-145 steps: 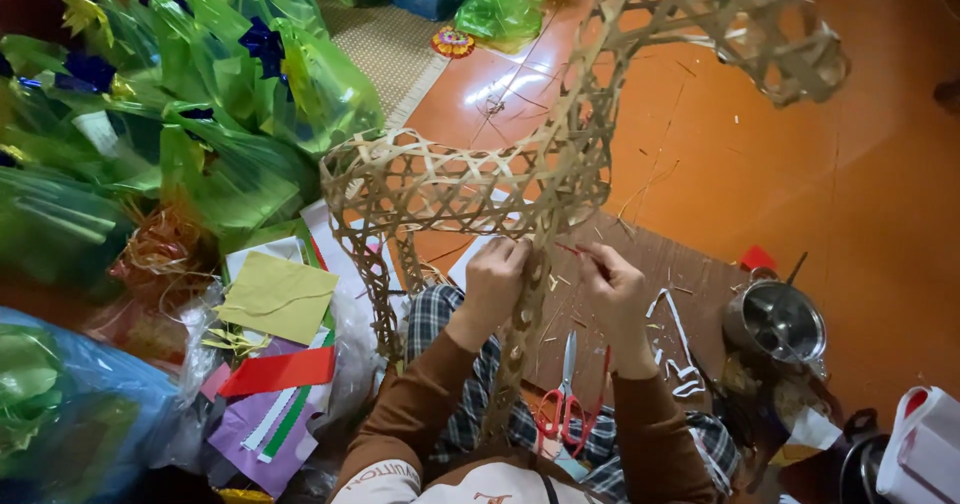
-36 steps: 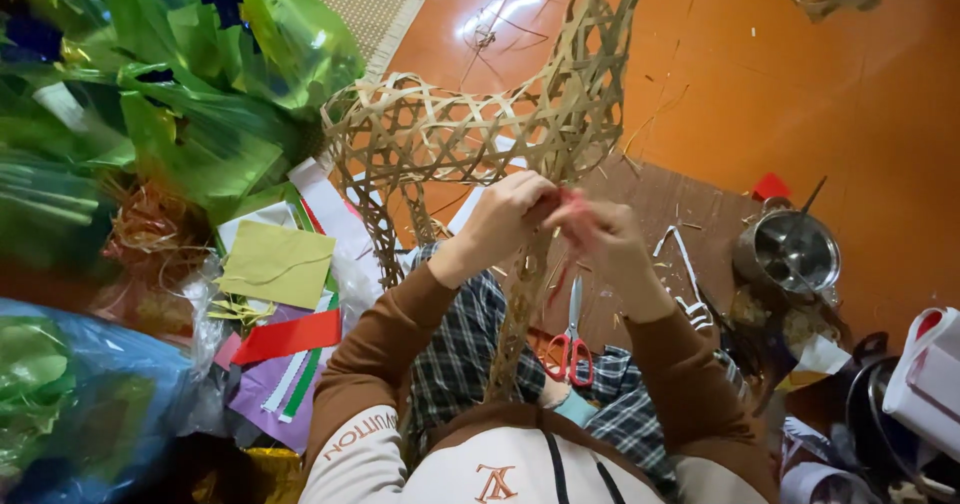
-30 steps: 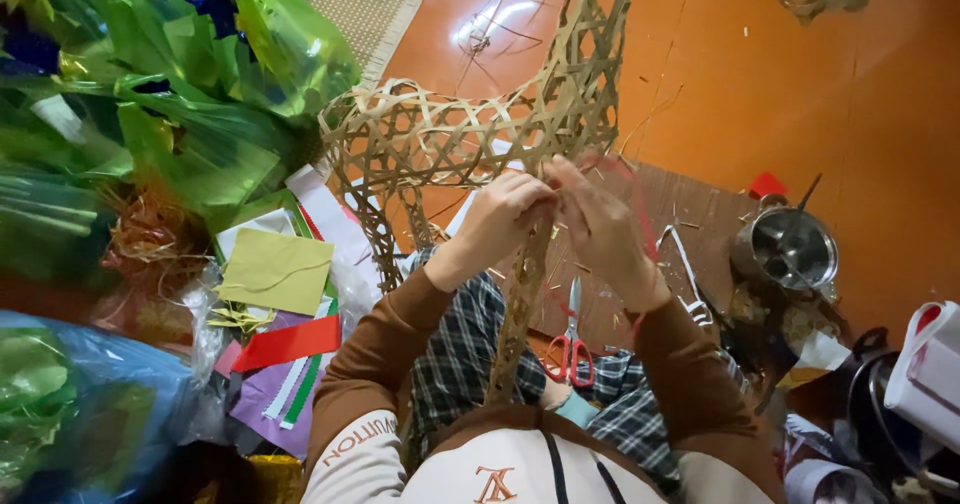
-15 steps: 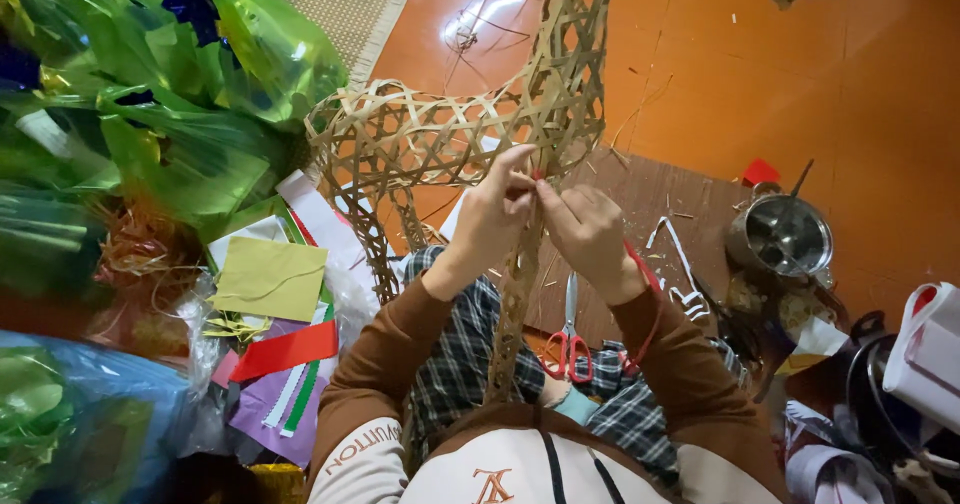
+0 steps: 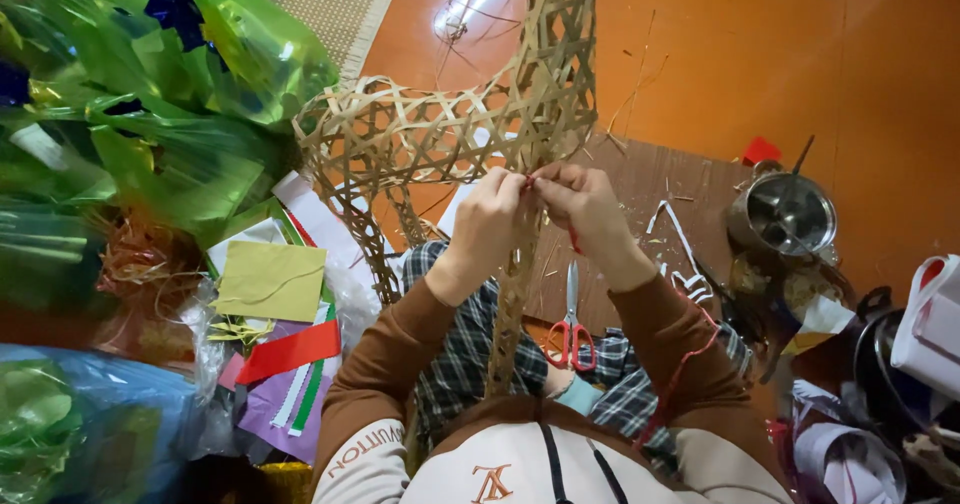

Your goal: Assembling a large woven bamboo animal sculpture by securing joints with ties and trimming excess material with scissors

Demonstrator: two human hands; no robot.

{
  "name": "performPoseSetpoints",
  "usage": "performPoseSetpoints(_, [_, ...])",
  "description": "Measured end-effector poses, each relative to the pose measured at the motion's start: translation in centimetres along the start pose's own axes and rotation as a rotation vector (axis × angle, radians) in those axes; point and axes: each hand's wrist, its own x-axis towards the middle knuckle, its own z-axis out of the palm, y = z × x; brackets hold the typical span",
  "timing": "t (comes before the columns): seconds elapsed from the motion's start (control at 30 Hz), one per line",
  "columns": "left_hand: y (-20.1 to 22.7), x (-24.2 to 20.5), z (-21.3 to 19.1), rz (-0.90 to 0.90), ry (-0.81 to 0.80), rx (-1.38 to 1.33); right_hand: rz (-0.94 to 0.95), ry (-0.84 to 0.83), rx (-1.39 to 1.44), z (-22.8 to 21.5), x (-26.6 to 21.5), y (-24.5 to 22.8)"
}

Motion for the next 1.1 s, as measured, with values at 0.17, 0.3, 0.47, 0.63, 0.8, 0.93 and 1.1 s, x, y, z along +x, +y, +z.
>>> performPoseSetpoints(0.17, [-0.8, 1.3, -2.0, 0.172, -0.097, -0.046, -0.464, 0.037, -0.877, 0.5, -1.1, -2.4])
performPoseSetpoints(0.3, [-1.1, 1.3, -1.5, 0.187, -0.051, -0.074, -0.916, 0.217, -1.388, -3.4, 2.8, 2.7])
performPoseSetpoints(0.47, [-2.2, -1.6, 1.1, 0.141, 0.025, -0.187, -1.04, 0.416, -1.26, -6.2, 5.2, 5.1])
performPoseSetpoints(0.63, [-0.2, -3.0, -2.1, -0.378, -0.396, -0.641, -0.622, 0.328, -0.706, -0.5, -0.4, 0.7])
performPoseSetpoints(0.8, [0.3, -5.8, -0.7, -0.605, -0.691, -1.125, -0.464, 0.197, -0.416, -0.1, -3.4, 0.0])
performPoseSetpoints(0.93, [1.5, -2.1, -1.9, -0.46, -0.542, -0.843, -0.414, 0.032, -0.168, -3.2, -7.4, 1.2])
performPoseSetpoints(1.1, [1.1, 1.9, 1.5, -0.363, -0.416, -0.868, -0.353, -0.086, 0.346, -9.8, -9.7, 11.5])
